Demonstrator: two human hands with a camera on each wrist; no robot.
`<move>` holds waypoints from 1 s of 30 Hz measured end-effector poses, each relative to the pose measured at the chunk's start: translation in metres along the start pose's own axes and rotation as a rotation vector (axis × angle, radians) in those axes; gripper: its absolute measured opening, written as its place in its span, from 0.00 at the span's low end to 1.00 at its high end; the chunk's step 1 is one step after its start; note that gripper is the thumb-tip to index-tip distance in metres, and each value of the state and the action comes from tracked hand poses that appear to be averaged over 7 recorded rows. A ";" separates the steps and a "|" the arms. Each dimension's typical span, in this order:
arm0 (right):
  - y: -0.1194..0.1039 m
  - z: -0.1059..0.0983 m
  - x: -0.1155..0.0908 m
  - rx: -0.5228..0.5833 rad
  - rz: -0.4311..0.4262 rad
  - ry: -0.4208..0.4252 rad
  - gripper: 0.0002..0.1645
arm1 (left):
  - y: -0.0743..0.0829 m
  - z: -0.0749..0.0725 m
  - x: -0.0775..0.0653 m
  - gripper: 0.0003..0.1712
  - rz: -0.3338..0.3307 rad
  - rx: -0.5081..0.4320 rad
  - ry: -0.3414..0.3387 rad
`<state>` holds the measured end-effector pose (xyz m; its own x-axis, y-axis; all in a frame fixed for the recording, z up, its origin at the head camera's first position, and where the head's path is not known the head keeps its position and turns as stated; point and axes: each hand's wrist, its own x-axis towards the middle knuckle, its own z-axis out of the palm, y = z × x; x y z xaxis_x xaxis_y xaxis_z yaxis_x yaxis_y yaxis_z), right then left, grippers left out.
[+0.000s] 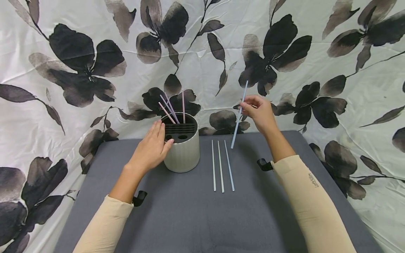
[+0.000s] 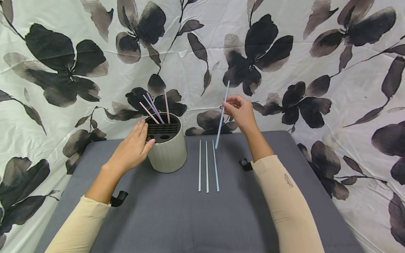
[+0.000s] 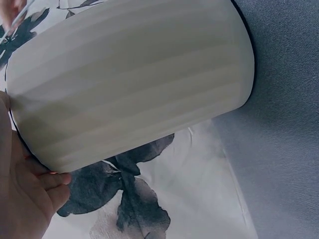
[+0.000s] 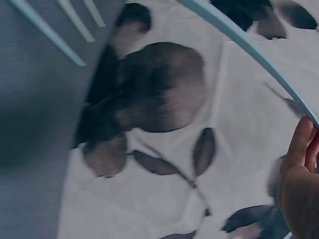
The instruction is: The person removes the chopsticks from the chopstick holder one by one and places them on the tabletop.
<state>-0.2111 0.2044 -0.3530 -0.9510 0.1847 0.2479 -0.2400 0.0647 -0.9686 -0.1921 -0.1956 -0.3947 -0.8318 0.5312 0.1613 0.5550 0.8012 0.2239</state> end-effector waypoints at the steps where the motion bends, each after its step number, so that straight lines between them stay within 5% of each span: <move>1: 0.007 -0.003 -0.002 -0.017 0.014 0.001 0.09 | 0.000 0.000 0.000 0.45 0.000 0.000 -0.001; 9: 0.054 -0.019 -0.018 -0.095 0.101 -0.030 0.21 | -0.001 -0.002 0.001 0.44 -0.002 -0.009 -0.009; 17: 0.096 -0.028 -0.036 -0.174 0.192 -0.079 0.15 | -0.002 -0.003 0.003 0.44 0.003 -0.001 -0.005; 30: 0.139 -0.033 -0.053 -0.189 0.349 -0.132 0.22 | -0.002 -0.004 0.003 0.45 0.003 0.000 -0.007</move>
<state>-0.1873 0.2357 -0.5005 -0.9887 0.1008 -0.1113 0.1298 0.2012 -0.9709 -0.1953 -0.1967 -0.3912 -0.8303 0.5353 0.1550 0.5573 0.7997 0.2234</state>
